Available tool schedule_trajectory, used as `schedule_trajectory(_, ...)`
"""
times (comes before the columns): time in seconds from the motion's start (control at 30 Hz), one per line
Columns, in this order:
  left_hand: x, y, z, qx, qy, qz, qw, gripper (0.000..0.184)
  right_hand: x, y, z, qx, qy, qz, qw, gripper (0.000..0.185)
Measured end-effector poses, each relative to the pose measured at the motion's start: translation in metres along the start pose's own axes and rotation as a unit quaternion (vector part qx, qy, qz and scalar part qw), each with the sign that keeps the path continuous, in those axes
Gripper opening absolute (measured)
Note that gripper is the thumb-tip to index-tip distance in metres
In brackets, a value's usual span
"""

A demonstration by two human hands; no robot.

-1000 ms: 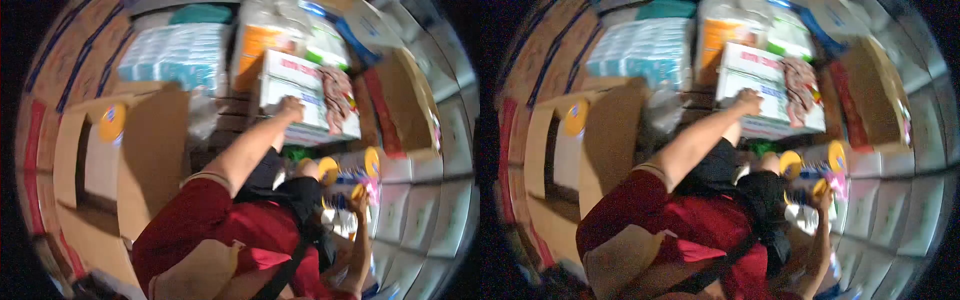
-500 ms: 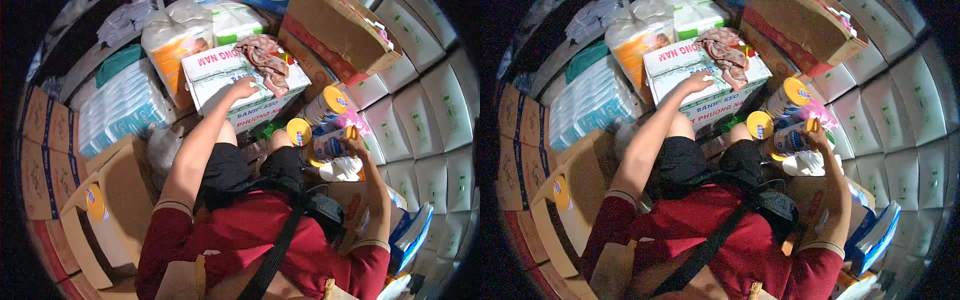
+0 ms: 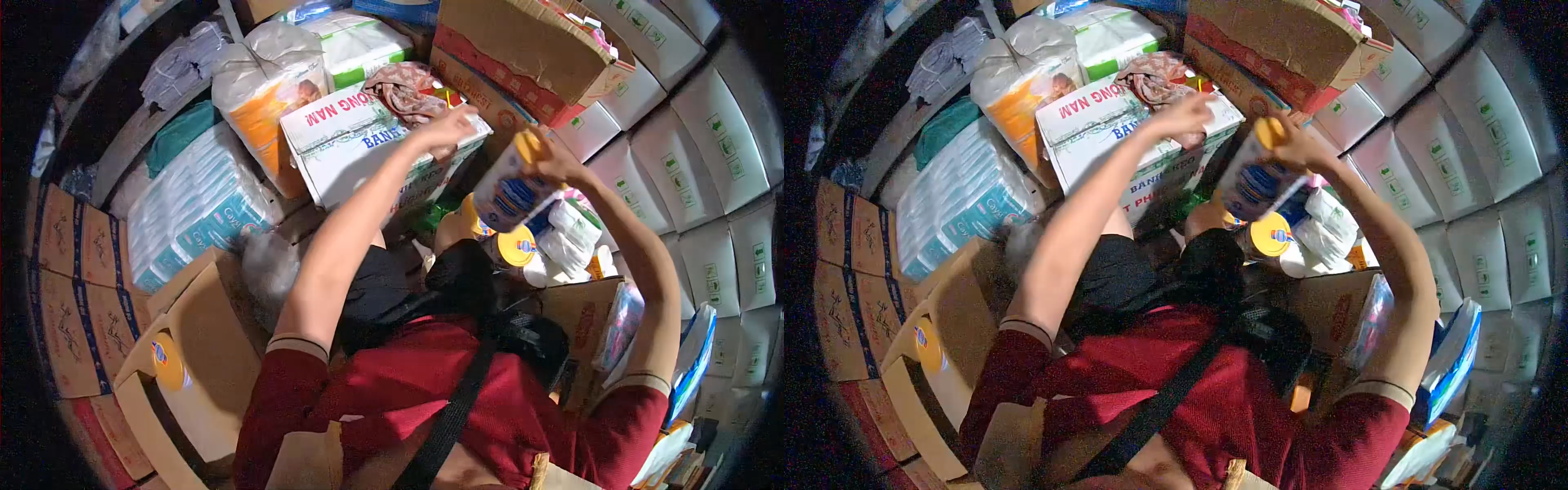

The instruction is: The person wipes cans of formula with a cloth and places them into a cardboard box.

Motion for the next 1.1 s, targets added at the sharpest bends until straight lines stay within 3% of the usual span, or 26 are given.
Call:
schedule_trajectory(0.03, -0.021, 0.017, -0.038, -0.101, 0.051, -0.027, 0.993, 0.051, 0.007, -0.004, 0.037, -0.01, -0.002, 0.009, 1.0, 0.092)
schedule_trajectory(0.07, -0.04, 0.003, -0.018, -0.057, 0.023, -0.062, 0.996, 0.052, 0.01, -0.013, 0.06, 0.009, 0.094, -0.027, 0.995, 0.094)
schedule_trajectory(0.1, -0.056, 0.002, -0.012, -0.06, 0.083, -0.094, 0.99, 0.056, 0.014, -0.023, 0.078, 0.029, 0.189, -0.062, 0.98, 0.095)
schedule_trajectory(0.17, -0.089, 0.0, -0.019, -0.038, -0.001, -0.123, 0.992, 0.058, 0.032, -0.054, 0.109, -0.018, 0.163, -0.079, 0.983, 0.093)
schedule_trajectory(0.23, -0.1, 0.0, 0.005, -0.055, 0.094, -0.11, 0.988, 0.063, 0.05, -0.069, 0.141, 0.025, 0.2, -0.095, 0.975, 0.103)
schedule_trajectory(0.27, -0.102, 0.012, -0.014, -0.09, 0.09, -0.095, 0.987, 0.07, 0.058, -0.067, 0.161, 0.048, 0.221, -0.09, 0.97, 0.104)
schedule_trajectory(0.37, -0.122, 0.027, -0.033, -0.066, 0.025, -0.097, 0.993, 0.076, 0.082, -0.074, 0.196, 0.065, 0.278, -0.102, 0.953, 0.111)
schedule_trajectory(0.5, -0.132, 0.054, -0.041, -0.09, -0.035, -0.087, 0.992, 0.093, 0.111, -0.09, 0.211, 0.033, 0.28, -0.123, 0.952, 0.109)
schedule_trajectory(0.53, -0.146, 0.056, -0.003, -0.099, -0.061, -0.148, 0.982, 0.098, 0.112, -0.085, 0.22, 0.012, 0.279, -0.129, 0.951, 0.107)
schedule_trajectory(0.73, -0.155, 0.065, 0.011, -0.08, -0.082, -0.198, 0.974, 0.101, 0.126, -0.102, 0.23, -0.015, 0.282, -0.165, 0.945, 0.104)
schedule_trajectory(0.87, -0.159, 0.069, 0.025, -0.095, -0.071, -0.203, 0.972, 0.103, 0.13, -0.11, 0.221, -0.049, 0.285, -0.13, 0.949, 0.105)
schedule_trajectory(0.97, -0.149, 0.067, 0.018, -0.138, -0.066, -0.162, 0.975, 0.103, 0.121, -0.104, 0.211, -0.112, 0.171, -0.069, 0.976, 0.107)
schedule_trajectory(1.1, -0.147, 0.042, 0.03, -0.179, -0.249, -0.05, 0.95, 0.109, 0.12, -0.118, 0.195, -0.2, 0.137, -0.055, 0.969, 0.109)
Point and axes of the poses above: each hand's wrist, its own y-axis away from the middle knuckle, its own x-axis out of the palm, z = x × y, the point moved 10 cm from there along -y, towards the middle knuckle, and after that the axes turned 15 degrees about x, right-handed, at the moved point
